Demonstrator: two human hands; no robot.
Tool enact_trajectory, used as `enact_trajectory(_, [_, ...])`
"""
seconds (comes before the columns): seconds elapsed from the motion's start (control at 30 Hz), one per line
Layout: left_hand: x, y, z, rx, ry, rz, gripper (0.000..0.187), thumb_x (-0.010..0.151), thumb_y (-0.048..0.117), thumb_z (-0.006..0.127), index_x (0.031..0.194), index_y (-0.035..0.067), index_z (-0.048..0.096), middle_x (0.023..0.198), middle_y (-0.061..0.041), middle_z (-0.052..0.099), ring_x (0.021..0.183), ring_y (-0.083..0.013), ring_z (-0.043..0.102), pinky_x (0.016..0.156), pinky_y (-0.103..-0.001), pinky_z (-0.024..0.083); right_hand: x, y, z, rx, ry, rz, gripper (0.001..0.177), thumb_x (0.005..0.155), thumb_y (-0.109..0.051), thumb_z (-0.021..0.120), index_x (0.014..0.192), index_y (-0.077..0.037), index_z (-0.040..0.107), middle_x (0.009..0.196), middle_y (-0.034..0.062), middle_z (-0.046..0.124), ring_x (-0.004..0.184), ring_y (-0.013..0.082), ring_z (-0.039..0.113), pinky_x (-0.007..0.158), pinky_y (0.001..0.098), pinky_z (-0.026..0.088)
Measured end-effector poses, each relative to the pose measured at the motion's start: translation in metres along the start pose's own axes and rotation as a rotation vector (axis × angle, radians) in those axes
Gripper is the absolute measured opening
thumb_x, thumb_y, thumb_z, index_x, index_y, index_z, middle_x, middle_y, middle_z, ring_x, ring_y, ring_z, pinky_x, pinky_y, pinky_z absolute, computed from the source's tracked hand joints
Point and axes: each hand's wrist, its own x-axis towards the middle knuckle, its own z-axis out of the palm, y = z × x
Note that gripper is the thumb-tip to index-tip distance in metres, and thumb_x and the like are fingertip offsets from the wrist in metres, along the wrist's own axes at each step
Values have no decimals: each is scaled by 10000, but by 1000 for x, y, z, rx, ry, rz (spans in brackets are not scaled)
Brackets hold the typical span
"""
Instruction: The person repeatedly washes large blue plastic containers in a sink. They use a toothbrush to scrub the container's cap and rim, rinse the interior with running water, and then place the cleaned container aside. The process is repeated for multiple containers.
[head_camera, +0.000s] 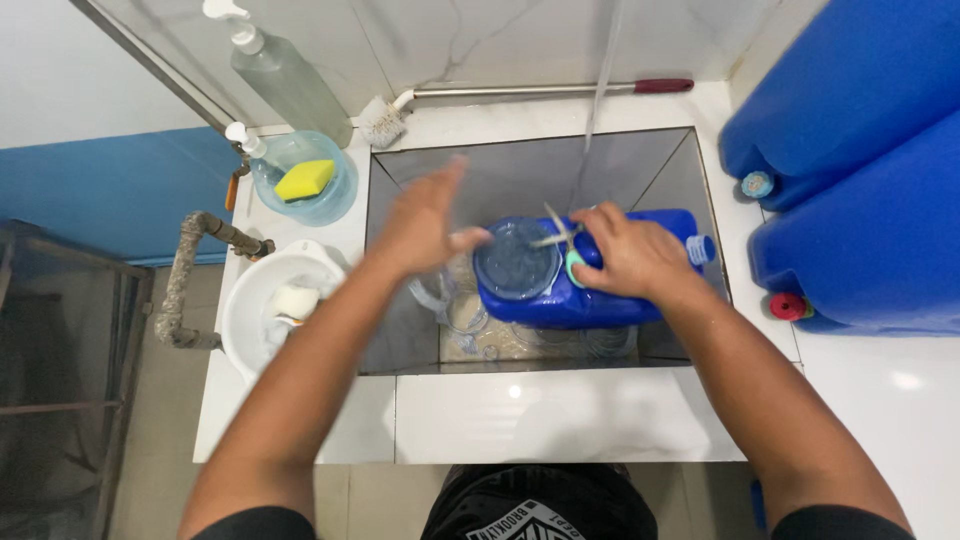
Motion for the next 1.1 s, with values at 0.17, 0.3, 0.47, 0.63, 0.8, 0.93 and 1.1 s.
enact_trajectory(0.17, [-4,89,37,-13,24,84,1218,693,731,769,1618,186,193,1655,-216,191,1477,-506,233,1129,-638,317,76,50,-1,253,251,155,513,865,-298,793,1295,-78,620,1071,181,738,974,350,721,839,438,561])
enact_trajectory(0.3, [11,116,40,72,28,82,1031,736,746,734,1571,304,324,1651,-192,202,1452,-492,278,1119,-611,360,147,60,-14,436,23,292,441,859,-332,776,1221,-94,692,833,142,752,739,260,770,719,377,577])
enact_trajectory(0.47, [-3,117,45,33,76,89,996,729,702,751,1556,292,377,1651,-178,212,1445,-491,291,1113,-601,377,165,51,-32,404,219,221,524,878,-350,824,1183,28,626,818,152,751,711,215,731,659,360,560])
enact_trajectory(0.63, [-48,96,43,-20,152,75,964,741,650,758,1553,265,407,1650,-185,260,1467,-492,303,1106,-570,412,182,-52,-17,188,4,113,499,824,-344,823,1171,-38,636,869,170,749,771,326,740,707,441,567])
enact_trajectory(0.8, [-79,72,46,67,41,19,931,764,649,766,1475,161,416,1543,-220,313,1445,-510,273,1137,-580,342,228,-160,84,-302,-272,-261,226,949,-186,635,1112,-107,771,1093,196,738,1043,379,713,889,485,563])
enact_trajectory(0.93, [-108,54,79,-269,274,48,763,929,527,680,1576,183,466,1592,-94,465,1505,-323,424,1259,-454,377,263,-217,153,-316,-195,-215,260,926,-80,567,1092,-8,754,1175,207,701,1022,391,715,809,466,594])
enact_trajectory(1.1, [-108,52,113,-70,448,80,605,1075,487,528,1624,246,443,1750,-178,318,1579,-347,325,1309,-463,241,271,-263,180,-284,-209,-332,263,940,-109,564,1126,-69,745,1207,188,688,1079,361,700,845,471,586])
